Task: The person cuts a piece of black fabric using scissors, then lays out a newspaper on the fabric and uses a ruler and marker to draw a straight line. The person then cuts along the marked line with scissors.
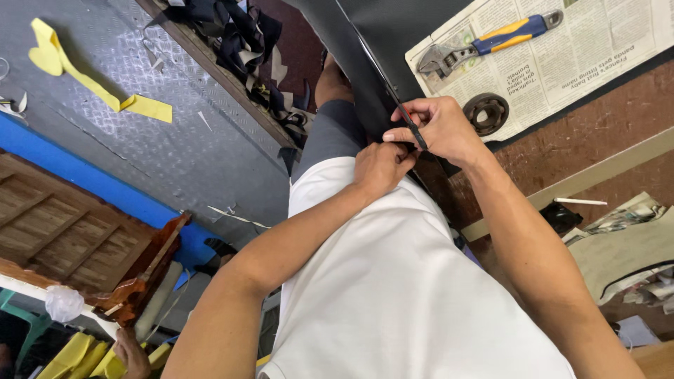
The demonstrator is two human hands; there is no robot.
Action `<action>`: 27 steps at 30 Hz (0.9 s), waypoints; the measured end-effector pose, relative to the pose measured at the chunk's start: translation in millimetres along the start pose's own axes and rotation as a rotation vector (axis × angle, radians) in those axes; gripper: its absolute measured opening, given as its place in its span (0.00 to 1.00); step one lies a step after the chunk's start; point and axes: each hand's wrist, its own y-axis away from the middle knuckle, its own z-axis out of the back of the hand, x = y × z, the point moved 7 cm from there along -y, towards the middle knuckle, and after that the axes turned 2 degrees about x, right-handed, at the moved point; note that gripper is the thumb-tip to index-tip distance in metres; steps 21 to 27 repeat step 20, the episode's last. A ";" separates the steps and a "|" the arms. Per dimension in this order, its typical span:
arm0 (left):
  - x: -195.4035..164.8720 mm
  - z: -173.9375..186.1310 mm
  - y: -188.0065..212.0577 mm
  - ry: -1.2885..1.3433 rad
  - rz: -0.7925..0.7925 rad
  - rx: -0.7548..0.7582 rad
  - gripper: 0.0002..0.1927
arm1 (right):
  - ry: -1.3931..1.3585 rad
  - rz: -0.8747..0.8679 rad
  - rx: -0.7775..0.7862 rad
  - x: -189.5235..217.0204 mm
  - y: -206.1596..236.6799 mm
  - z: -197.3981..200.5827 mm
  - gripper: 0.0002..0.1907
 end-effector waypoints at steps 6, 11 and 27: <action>-3.5 6.7 0.4 0.018 -0.039 -0.038 0.20 | 0.018 0.054 0.001 11.8 -12.1 -1.7 0.18; -7.1 9.3 1.2 0.007 -0.059 -0.037 0.22 | 0.043 0.078 0.002 21.6 -23.9 -1.6 0.17; -6.1 11.3 1.9 0.033 -0.139 -0.091 0.21 | -0.045 0.055 -0.005 19.7 -31.3 -5.1 0.18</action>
